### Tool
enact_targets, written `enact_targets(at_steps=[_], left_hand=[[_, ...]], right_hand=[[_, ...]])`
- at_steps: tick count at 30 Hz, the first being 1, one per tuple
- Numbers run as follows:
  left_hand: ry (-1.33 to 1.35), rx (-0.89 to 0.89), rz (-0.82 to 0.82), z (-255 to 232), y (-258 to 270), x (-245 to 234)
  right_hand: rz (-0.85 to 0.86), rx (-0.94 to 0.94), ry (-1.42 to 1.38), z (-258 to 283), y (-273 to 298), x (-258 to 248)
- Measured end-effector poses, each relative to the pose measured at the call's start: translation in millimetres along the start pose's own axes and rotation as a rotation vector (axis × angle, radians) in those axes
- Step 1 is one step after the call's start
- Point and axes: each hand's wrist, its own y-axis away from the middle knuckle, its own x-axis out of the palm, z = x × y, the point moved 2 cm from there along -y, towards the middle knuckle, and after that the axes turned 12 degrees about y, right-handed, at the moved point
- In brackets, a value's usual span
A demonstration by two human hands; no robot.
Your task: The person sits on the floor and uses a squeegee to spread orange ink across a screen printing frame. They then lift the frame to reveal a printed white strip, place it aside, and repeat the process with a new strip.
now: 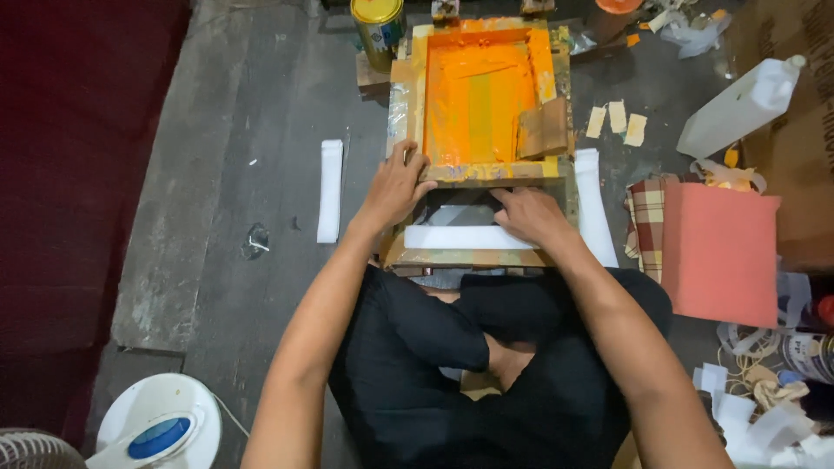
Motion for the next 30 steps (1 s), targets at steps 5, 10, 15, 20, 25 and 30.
enact_targets(at_steps=[5,10,15,20,25,30], left_hand=[[-0.034,0.017,-0.018,1.3,-1.9,-0.9],[-0.025,0.021,-0.022,2.3,1.5,-0.3],[-0.138,0.033,0.020,9.7,6.1,16.2],[-0.286,0.069,0.030,11.3,7.0,27.1],[-0.314,0.038,0.007,6.6,9.3,35.2],[-0.238,-0.020,-0.020,2.4,13.8,38.7]], right_hand=[[0.001,-0.016,-0.009,4.2,6.6,-11.2],[0.047,-0.001,-0.034,22.8,43.8,-42.7],[-0.165,0.036,-0.244,31.7,112.2,-75.9],[-0.476,0.250,-0.458,-29.8,138.9,-30.2],[-0.720,0.434,-0.620,-48.1,128.6,-17.1],[-0.732,0.424,-0.487,-44.3,116.8,-8.3]])
